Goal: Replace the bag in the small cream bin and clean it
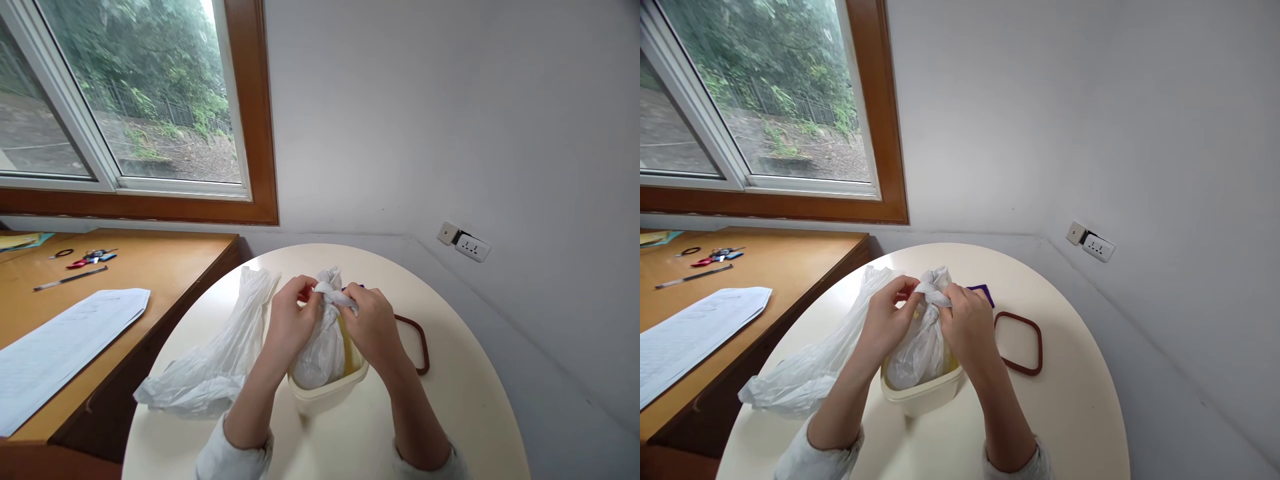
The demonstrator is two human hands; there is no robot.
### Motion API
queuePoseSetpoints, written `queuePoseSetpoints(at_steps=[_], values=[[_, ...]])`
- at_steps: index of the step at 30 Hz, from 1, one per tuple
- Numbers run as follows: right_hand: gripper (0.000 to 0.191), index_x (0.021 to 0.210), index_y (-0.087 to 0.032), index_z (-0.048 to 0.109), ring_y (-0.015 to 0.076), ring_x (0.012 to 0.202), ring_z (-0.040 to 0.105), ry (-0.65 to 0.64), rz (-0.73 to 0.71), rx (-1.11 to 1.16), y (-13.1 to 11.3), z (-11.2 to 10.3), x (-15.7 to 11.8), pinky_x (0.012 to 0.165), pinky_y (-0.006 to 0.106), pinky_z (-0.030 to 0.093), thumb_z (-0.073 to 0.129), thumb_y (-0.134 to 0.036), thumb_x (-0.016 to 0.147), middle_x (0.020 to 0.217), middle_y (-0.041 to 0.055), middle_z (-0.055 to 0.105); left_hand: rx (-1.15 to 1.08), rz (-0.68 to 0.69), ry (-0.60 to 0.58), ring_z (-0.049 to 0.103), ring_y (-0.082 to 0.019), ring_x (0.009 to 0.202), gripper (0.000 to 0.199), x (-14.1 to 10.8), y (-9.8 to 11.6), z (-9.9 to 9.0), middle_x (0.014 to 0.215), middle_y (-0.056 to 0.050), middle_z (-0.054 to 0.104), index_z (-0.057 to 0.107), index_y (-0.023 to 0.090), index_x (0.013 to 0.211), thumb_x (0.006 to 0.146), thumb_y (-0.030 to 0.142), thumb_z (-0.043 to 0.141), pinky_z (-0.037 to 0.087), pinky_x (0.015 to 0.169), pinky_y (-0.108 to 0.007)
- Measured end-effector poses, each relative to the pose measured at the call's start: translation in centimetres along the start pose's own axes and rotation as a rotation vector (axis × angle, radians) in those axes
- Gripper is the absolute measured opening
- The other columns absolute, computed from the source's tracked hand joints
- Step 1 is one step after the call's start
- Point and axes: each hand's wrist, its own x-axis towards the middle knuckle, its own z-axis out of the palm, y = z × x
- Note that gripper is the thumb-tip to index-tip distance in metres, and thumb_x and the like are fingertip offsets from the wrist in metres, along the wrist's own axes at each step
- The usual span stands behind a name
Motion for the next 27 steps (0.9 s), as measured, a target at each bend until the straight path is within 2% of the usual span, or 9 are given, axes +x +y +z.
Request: queuePoseSetpoints(at_steps=[3, 5, 9, 12, 17, 19, 22, 27], values=[[0.017, 0.065, -0.02, 0.043, 0.0137, 0.057, 0.043, 0.003, -0.032, -0.006, -0.2, -0.3, -0.1, 0.061, 0.026, 0.031, 0.049, -0.009, 0.077, 0.059, -0.0021, 0.053, 0.077, -0.041, 0.042, 0.041, -0.009, 0.047, 0.008, 0.1, -0.4, -0.3, 0.049, 0.007, 0.044, 0.054, 0.021, 0.074, 0.078, 0.026, 0.049, 0.031, 0.047, -0.021], [0.017, 0.065, -0.02, 0.042, 0.0135, 0.058, 0.043, -0.015, -0.038, 0.048, -0.2, -0.7, -0.2, 0.062, 0.025, 0.031, 0.048, -0.01, 0.077, 0.059, -0.0028, 0.051, 0.028, -0.068, 0.039, 0.042, -0.01, 0.045, 0.009, 0.2, -0.7, -0.4, 0.048, 0.007, 0.046, 0.053, 0.021, 0.077, 0.079, 0.028, 0.048, 0.031, 0.046, -0.021], [0.013, 0.07, -0.02, 0.045, 0.0127, 0.062, 0.043, -0.109, -0.038, 0.217, 0.0, -1.6, 0.0, 0.064, 0.024, 0.033, 0.048, -0.014, 0.081, 0.064, -0.0035, 0.051, -0.252, -0.115, -0.051, 0.057, -0.012, 0.062, 0.011, 0.6, -1.0, -0.6, 0.066, 0.001, 0.06, 0.054, 0.019, 0.081, 0.079, 0.03, 0.05, 0.044, 0.059, -0.022], [0.011, 0.076, -0.02, 0.05, 0.0129, 0.068, 0.046, -0.197, -0.057, 0.317, 0.5, -2.2, 0.2, 0.066, 0.024, 0.034, 0.045, -0.011, 0.082, 0.073, -0.0021, 0.054, -0.468, -0.143, -0.091, 0.057, -0.011, 0.067, 0.009, 0.7, -0.9, -0.5, 0.07, 0.001, 0.06, 0.056, 0.018, 0.079, 0.075, 0.026, 0.054, 0.046, 0.065, -0.021], [0.015, 0.077, -0.02, 0.053, 0.0142, 0.073, 0.047, -0.238, -0.064, 0.337, 1.4, -2.7, 0.5, 0.067, 0.026, 0.037, 0.042, -0.011, 0.082, 0.079, 0.0003, 0.055, -0.76, -0.285, -0.062, 0.051, -0.007, 0.056, 0.009, 0.6, -0.1, -0.7, 0.063, 0.004, 0.053, 0.054, 0.018, 0.077, 0.069, 0.019, 0.058, 0.041, 0.055, -0.017], [0.016, 0.078, -0.02, 0.054, 0.0144, 0.072, 0.048, -0.223, -0.041, 0.311, 1.7, -2.6, 0.5, 0.067, 0.026, 0.038, 0.042, -0.011, 0.082, 0.079, 0.0004, 0.055, -0.82, -0.345, -0.094, 0.05, -0.008, 0.056, 0.01, 0.5, 0.1, -0.8, 0.063, 0.004, 0.051, 0.051, 0.018, 0.075, 0.069, 0.021, 0.058, 0.039, 0.051, -0.017], [0.019, 0.082, -0.021, 0.055, 0.0158, 0.078, 0.051, -0.198, -0.017, 0.298, 1.6, -2.4, 0.5, 0.071, 0.029, 0.04, 0.041, -0.008, 0.08, 0.084, 0.0018, 0.056, -0.745, -0.334, -0.107, 0.046, -0.007, 0.054, 0.009, 0.4, 0.1, -0.8, 0.063, 0.004, 0.048, 0.051, 0.018, 0.074, 0.071, 0.024, 0.057, 0.034, 0.047, -0.016], [0.032, 0.106, -0.024, 0.049, 0.0176, 0.098, 0.051, -0.131, -0.04, 0.403, 0.1, -2.5, 0.0, 0.083, 0.031, 0.041, 0.046, -0.009, 0.078, 0.106, 0.0045, 0.054, -0.428, -0.162, 0.031, 0.042, -0.007, 0.058, 0.005, 0.4, -0.8, -0.3, 0.064, 0.004, 0.047, 0.05, 0.018, 0.071, 0.073, 0.022, 0.052, 0.034, 0.052, -0.017]])
